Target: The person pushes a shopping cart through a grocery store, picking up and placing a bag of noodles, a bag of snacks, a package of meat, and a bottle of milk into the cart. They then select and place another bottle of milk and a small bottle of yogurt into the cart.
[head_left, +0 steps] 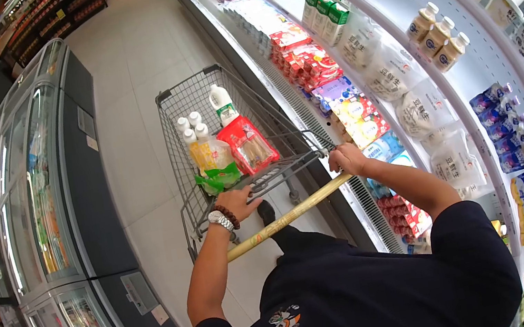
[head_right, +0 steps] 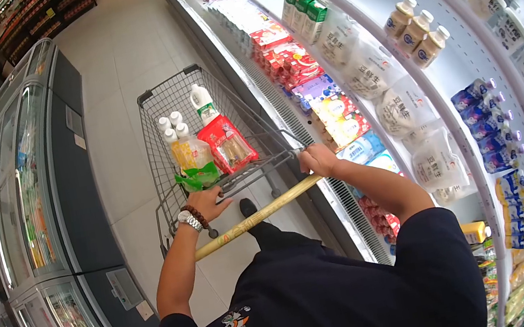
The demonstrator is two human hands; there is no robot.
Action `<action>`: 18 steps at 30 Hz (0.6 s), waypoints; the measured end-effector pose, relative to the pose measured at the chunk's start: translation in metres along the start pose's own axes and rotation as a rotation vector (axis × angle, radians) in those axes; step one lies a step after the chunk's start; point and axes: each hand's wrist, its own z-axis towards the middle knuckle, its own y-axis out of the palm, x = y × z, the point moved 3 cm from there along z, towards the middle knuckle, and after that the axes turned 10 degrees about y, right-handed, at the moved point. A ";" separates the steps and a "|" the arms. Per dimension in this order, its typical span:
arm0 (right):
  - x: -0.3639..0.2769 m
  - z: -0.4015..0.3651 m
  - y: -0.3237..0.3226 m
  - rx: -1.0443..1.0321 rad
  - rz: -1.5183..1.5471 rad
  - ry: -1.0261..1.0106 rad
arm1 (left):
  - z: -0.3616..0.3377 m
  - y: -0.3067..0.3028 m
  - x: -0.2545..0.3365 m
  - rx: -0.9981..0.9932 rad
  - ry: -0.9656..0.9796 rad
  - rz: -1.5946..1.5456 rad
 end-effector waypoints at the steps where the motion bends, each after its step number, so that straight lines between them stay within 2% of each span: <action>1: -0.005 0.011 -0.002 0.007 -0.001 0.023 | 0.004 -0.008 -0.006 -0.015 -0.006 -0.003; 5: -0.026 0.051 -0.019 -0.023 0.086 0.244 | 0.026 -0.025 -0.049 0.028 0.039 0.013; 8: -0.035 0.084 -0.031 -0.060 0.107 0.316 | 0.036 -0.023 -0.075 0.051 0.062 -0.010; 10: -0.028 0.105 -0.031 -0.085 0.136 0.288 | 0.047 -0.030 -0.089 -0.023 0.044 0.084; 18: -0.018 0.181 -0.040 -0.041 0.159 0.156 | 0.090 -0.067 -0.145 -0.033 0.036 0.067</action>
